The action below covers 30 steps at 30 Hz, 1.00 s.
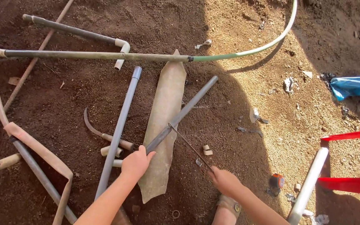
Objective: The person uses a hacksaw to cut a gray PVC pipe that is resting on a flat stone. After cutting, they pick up a measuring tape and then handle a wooden stick and a small red pipe segment.
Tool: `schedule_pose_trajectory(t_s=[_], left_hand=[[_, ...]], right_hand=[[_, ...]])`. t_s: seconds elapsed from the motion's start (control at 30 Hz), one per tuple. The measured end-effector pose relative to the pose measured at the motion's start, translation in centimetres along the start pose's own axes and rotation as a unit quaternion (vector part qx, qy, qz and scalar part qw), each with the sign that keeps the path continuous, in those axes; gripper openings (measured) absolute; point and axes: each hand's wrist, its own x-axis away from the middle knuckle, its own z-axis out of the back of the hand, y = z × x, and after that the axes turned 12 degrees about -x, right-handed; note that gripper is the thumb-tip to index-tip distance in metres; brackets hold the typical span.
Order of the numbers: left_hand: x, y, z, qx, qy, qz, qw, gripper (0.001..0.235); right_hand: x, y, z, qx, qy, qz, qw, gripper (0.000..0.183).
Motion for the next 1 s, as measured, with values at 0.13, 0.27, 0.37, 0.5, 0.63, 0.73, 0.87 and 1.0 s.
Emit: schedule_pose_trajectory(t_s=[0.13, 0.27, 0.37, 0.5, 0.63, 0.73, 0.87, 1.0], left_hand=[[-0.1, -0.1, 1.2, 0.07, -0.057, 0.007, 0.996, 0.054], [-0.1, -0.1, 0.7, 0.079, -0.057, 0.005, 0.995, 0.054], [-0.2, -0.5, -0.1, 0.086, -0.043, -0.001, 0.995, 0.054], [-0.4, -0.7, 0.7, 0.117, -0.077, 0.0, 0.99, 0.056], [-0.3, -0.6, 4.3, 0.166, -0.15, 0.023, 0.974, 0.058], [0.2, -0.5, 5.0, 0.173, -0.176, 0.024, 0.969, 0.059], [0.4, -0.5, 4.9, 0.163, -0.159, 0.02, 0.974, 0.057], [0.4, -0.4, 4.3, 0.14, -0.135, 0.02, 0.981, 0.057]], right_hand=[[-0.6, -2.7, 2.2, 0.012, 0.005, 0.009, 1.0, 0.03], [-2.7, -7.5, 4.3, 0.009, 0.008, 0.045, 0.999, 0.038], [-3.2, -10.8, 5.0, 0.004, 0.002, 0.044, 0.999, 0.036], [-4.1, -9.5, 3.7, -0.021, -0.002, 0.051, 0.998, 0.035], [-2.7, -4.8, 2.3, -0.004, 0.014, 0.04, 0.999, 0.034], [-1.7, -0.7, 0.8, 0.011, 0.014, 0.021, 1.0, 0.034], [-1.2, 1.2, 0.1, 0.013, 0.025, 0.045, 0.999, 0.035], [0.1, -3.3, 2.8, 0.008, -0.008, 0.02, 1.0, 0.032]])
